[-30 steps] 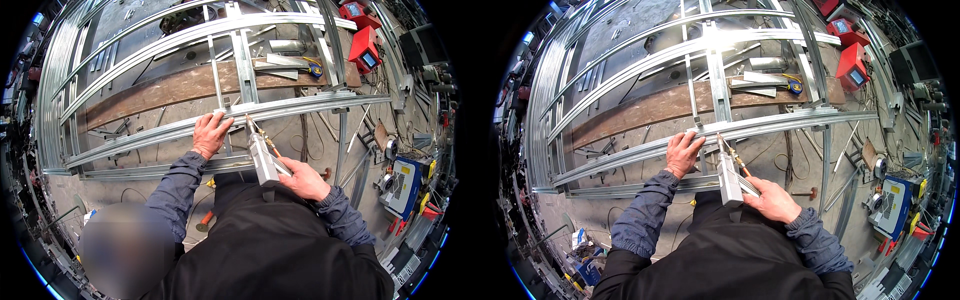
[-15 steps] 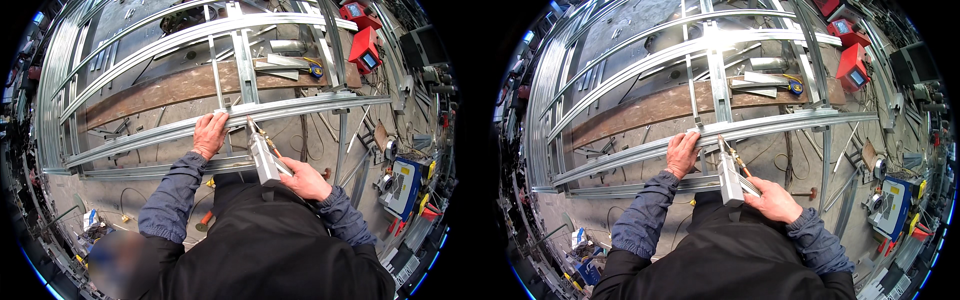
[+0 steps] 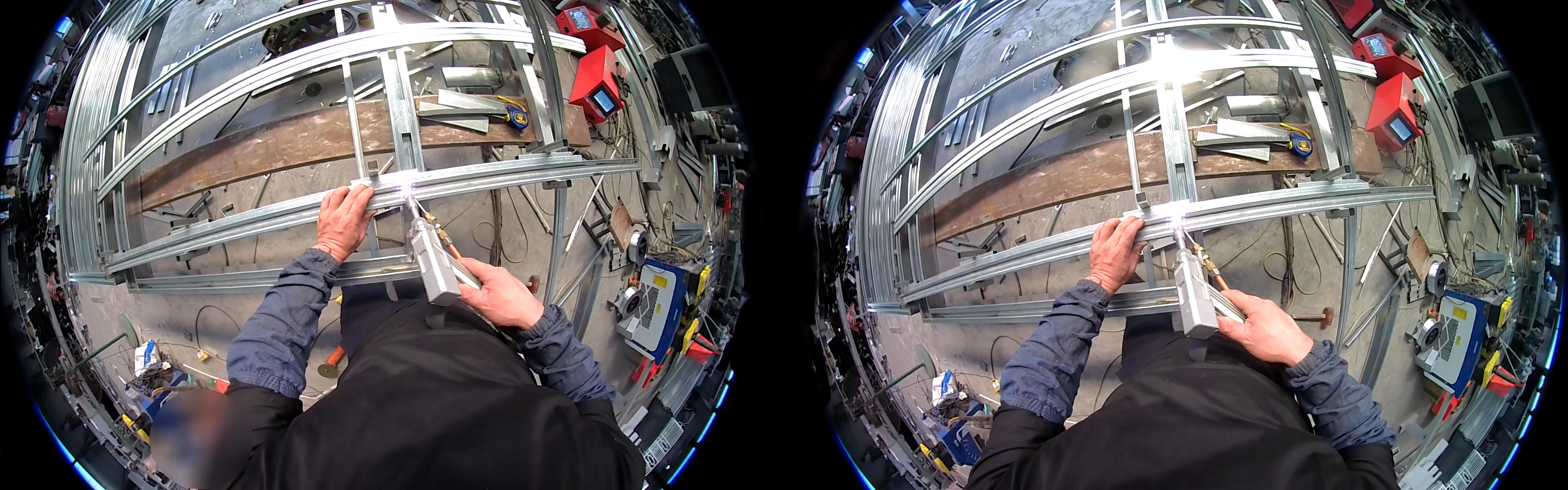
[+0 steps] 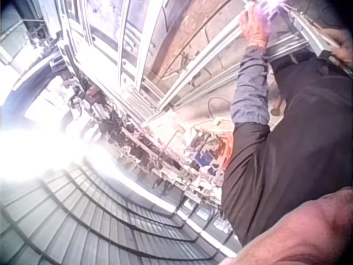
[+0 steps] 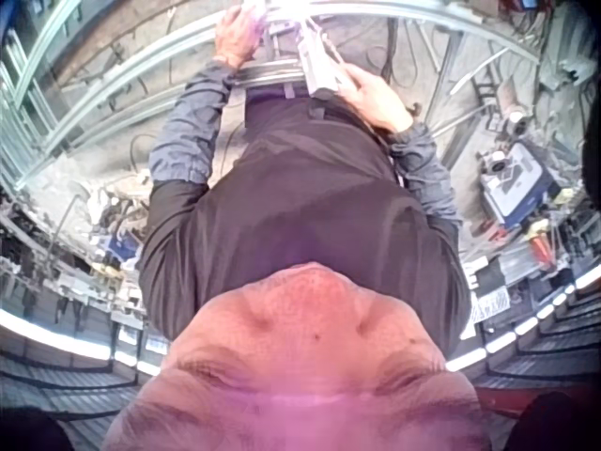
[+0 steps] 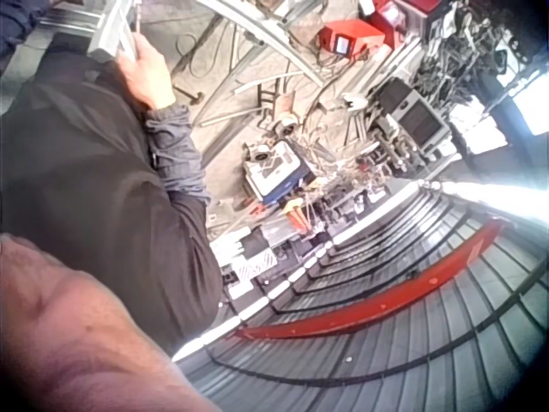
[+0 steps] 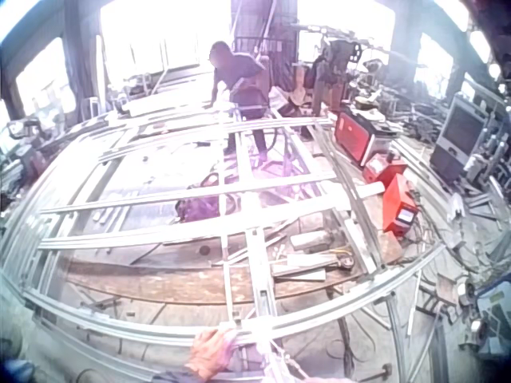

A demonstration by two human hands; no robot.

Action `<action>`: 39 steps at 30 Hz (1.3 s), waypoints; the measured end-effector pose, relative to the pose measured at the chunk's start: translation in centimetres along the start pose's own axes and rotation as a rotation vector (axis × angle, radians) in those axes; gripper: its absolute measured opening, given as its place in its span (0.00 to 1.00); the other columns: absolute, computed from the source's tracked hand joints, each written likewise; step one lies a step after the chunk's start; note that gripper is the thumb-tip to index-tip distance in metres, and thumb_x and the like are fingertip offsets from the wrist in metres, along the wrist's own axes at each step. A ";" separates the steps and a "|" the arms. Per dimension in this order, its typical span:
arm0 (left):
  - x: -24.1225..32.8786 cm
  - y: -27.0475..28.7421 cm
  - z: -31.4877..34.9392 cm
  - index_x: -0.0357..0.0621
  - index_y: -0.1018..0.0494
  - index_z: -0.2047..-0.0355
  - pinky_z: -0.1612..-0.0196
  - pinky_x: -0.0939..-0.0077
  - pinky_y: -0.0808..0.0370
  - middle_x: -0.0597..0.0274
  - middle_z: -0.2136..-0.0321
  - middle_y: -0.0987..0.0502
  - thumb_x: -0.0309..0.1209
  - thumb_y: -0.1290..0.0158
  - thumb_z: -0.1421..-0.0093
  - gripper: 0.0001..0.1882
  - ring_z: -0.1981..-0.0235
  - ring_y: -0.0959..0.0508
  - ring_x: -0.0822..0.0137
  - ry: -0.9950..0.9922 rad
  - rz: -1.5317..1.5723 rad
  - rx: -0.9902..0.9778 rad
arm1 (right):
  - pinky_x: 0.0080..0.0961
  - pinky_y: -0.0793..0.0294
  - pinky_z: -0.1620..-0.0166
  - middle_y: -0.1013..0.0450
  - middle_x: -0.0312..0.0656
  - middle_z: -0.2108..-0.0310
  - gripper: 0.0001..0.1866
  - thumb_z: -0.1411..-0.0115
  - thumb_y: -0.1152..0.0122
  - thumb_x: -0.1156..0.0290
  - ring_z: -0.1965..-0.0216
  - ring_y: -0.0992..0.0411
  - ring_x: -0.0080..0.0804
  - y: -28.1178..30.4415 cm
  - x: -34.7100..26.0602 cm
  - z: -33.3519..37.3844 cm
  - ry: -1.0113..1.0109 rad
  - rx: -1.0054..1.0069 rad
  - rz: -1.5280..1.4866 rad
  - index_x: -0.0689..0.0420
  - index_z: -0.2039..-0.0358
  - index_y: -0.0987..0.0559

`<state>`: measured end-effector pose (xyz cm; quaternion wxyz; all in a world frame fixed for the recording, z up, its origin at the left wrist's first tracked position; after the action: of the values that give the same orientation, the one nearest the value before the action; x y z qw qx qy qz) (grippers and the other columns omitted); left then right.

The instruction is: The person assembles a metal frame by positioning aluminum profiles on a workbench and fastening them with a pneumatic nail gun. The person repeatedly aligns pieces, fires fasteners at joints, and adjusts the frame while other workers are visible in the background.

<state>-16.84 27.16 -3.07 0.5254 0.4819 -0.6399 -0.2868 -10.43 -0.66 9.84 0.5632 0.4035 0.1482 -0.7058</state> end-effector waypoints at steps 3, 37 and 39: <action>-0.1 0.2 -0.1 0.49 0.25 0.39 0.39 0.55 0.29 0.63 0.42 0.21 0.34 0.33 0.44 0.31 0.44 0.25 0.53 -0.006 0.010 0.019 | 0.34 0.23 0.45 0.18 0.52 0.51 0.27 0.29 0.37 0.61 0.50 0.19 0.41 0.1 -0.5 0.1 -0.097 -0.037 -0.022 0.56 0.33 0.26; 0.8 -0.4 -1.7 0.57 0.23 0.42 0.35 0.51 0.32 0.68 0.46 0.25 0.48 0.31 0.52 0.36 0.43 0.27 0.58 0.219 -0.150 -0.120 | 0.28 0.16 0.66 0.15 0.51 0.58 0.26 0.21 0.51 0.48 0.72 0.19 0.31 21.2 -1.1 -21.1 -0.533 -1.033 -0.144 0.61 0.46 0.23; 0.8 -0.5 -1.8 0.56 0.23 0.42 0.35 0.49 0.32 0.66 0.46 0.25 0.47 0.32 0.52 0.36 0.43 0.27 0.57 0.216 -0.159 -0.129 | 0.27 0.16 0.66 0.15 0.49 0.59 0.26 0.20 0.51 0.47 0.72 0.19 0.30 21.0 -1.9 -21.7 -0.574 -1.030 -0.161 0.60 0.49 0.21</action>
<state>-14.98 26.52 -2.67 0.5968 0.5245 -0.5197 -0.3143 17.54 8.24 2.72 0.6485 -0.1410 0.3435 -0.6644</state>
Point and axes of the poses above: each hand's wrist, its own z-axis away from the middle knuckle, its own y-axis out of the back of the hand, x = y × z, the point moved 7 cm from there along -z, towards the middle knuckle
